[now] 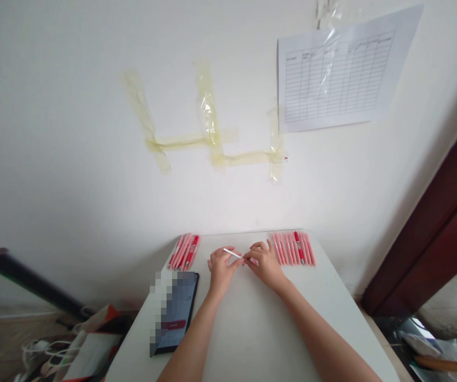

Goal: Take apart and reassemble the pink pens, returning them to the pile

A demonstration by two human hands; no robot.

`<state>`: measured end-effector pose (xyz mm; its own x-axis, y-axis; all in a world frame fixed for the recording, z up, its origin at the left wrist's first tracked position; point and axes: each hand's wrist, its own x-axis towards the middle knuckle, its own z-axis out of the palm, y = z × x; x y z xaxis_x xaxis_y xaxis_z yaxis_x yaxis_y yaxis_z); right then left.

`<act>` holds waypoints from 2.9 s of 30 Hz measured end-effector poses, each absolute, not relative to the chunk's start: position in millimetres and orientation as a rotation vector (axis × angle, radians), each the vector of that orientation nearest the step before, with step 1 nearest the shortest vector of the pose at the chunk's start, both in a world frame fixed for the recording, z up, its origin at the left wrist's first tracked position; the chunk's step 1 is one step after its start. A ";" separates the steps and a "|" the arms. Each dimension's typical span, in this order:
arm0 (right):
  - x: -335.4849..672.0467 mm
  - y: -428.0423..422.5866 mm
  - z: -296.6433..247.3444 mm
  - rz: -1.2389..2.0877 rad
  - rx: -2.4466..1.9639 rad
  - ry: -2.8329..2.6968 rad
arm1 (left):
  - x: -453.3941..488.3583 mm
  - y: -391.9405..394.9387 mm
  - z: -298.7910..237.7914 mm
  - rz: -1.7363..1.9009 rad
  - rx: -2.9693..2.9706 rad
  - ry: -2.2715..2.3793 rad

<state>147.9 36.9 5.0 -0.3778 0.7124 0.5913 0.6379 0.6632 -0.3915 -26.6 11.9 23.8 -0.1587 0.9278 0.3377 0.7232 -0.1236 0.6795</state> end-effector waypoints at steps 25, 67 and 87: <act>159.3 56.6 -5.1 0.678 -1.220 -1.503 | -27.2 9.3 17.1 1.036 1.930 2.092; 157.3 48.0 2.0 0.603 -1.073 -1.660 | -23.5 8.0 20.3 1.152 1.783 1.948; 158.5 48.4 -5.8 0.497 -1.123 -1.746 | -30.8 10.9 19.1 1.136 1.754 2.121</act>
<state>158.5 48.4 -5.8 -0.1098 0.8569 0.5036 0.4633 0.4924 -0.7368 -30.8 10.9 19.1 -0.2974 0.8959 0.3301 0.7711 0.0216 0.6363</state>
